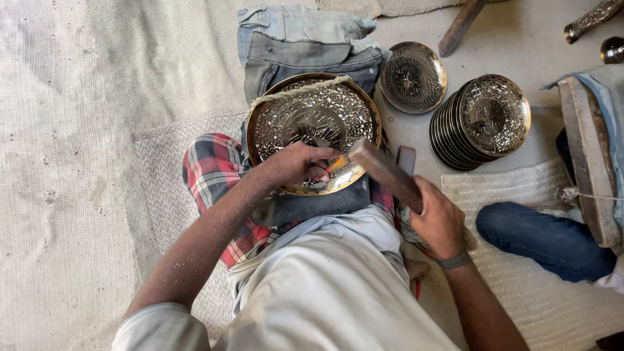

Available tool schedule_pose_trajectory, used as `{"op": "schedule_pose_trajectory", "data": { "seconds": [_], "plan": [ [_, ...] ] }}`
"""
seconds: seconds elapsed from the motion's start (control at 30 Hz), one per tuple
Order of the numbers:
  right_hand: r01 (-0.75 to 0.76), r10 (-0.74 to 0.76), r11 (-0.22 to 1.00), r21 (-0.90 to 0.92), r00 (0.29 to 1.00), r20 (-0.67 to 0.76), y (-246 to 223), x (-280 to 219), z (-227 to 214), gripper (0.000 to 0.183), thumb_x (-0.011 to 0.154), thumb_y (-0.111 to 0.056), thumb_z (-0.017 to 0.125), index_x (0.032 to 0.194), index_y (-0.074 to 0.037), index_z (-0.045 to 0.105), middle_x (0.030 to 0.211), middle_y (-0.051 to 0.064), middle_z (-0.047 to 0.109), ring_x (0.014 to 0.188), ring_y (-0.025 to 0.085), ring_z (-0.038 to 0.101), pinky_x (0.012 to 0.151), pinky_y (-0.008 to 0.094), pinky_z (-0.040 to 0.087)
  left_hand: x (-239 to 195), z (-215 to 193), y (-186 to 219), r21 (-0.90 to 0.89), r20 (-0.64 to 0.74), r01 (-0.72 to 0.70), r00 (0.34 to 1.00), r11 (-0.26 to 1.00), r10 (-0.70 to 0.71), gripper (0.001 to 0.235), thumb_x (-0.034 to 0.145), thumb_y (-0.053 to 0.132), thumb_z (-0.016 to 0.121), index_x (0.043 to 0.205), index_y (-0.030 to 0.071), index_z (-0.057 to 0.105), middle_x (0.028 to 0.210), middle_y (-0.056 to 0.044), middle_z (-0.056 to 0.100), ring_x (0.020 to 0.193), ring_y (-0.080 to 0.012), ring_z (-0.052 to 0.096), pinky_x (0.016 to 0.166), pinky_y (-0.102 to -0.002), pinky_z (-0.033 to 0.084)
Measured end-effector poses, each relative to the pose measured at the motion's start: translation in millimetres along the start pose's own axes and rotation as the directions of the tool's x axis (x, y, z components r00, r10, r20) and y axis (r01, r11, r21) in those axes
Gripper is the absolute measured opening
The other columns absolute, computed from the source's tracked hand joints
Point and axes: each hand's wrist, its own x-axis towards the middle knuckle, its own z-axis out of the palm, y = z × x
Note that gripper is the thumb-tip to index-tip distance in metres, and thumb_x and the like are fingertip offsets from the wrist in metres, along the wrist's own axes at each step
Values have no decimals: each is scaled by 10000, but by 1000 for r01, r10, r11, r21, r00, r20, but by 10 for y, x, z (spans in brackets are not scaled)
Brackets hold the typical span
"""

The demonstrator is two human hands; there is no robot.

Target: The person uses a chisel and hammer to engrave a decorative pattern into a brass plate. They repeatedly strike the chisel to create a textured design on the plate's surface.

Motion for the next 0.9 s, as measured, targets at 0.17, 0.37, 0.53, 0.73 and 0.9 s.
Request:
{"op": "schedule_pose_trajectory", "data": {
  "seconds": [0.17,0.37,0.53,0.73,0.9],
  "plan": [
    [31,-31,999,-14,1000,-1,-42,17,-63,607,787,-98,745,1371,-91,576,1161,223,708,1097,412,688,893,469,556,37,-4,-46,-2,-29,-68,997,998,68,598,841,202,790,1404,153,595,1029,-104,786,884,-207,782,805,-348,620],
    [93,-90,979,-183,996,25,-80,-46,-70,643,763,-59,743,1382,-99,571,1226,191,718,1060,390,702,882,474,551,-39,-9,-58,35,-40,-68,997,997,70,555,877,200,778,1398,145,594,1015,-124,781,870,-254,785,790,-380,608],
    [78,35,815,574,982,-183,-52,20,-64,517,872,-85,775,1323,-91,523,1080,210,657,979,376,659,906,444,558,-113,55,-4,-3,-129,-56,990,998,55,548,886,204,769,1396,142,578,995,-90,792,887,-250,791,787,-376,611],
    [34,-36,998,45,999,37,-68,54,-40,695,761,-44,754,1417,-81,527,1170,220,698,1106,380,691,909,447,550,-100,13,26,44,-147,-129,980,991,134,517,915,201,743,1396,131,567,980,-71,793,885,-237,792,794,-355,624],
    [67,-47,933,354,997,-64,-11,92,20,561,834,-59,777,1349,-86,555,1151,208,687,1066,398,673,925,445,552,-98,-7,-1,53,-141,-148,978,987,155,542,904,197,756,1403,112,562,939,-87,791,836,-251,786,748,-375,607]
  ]
}}
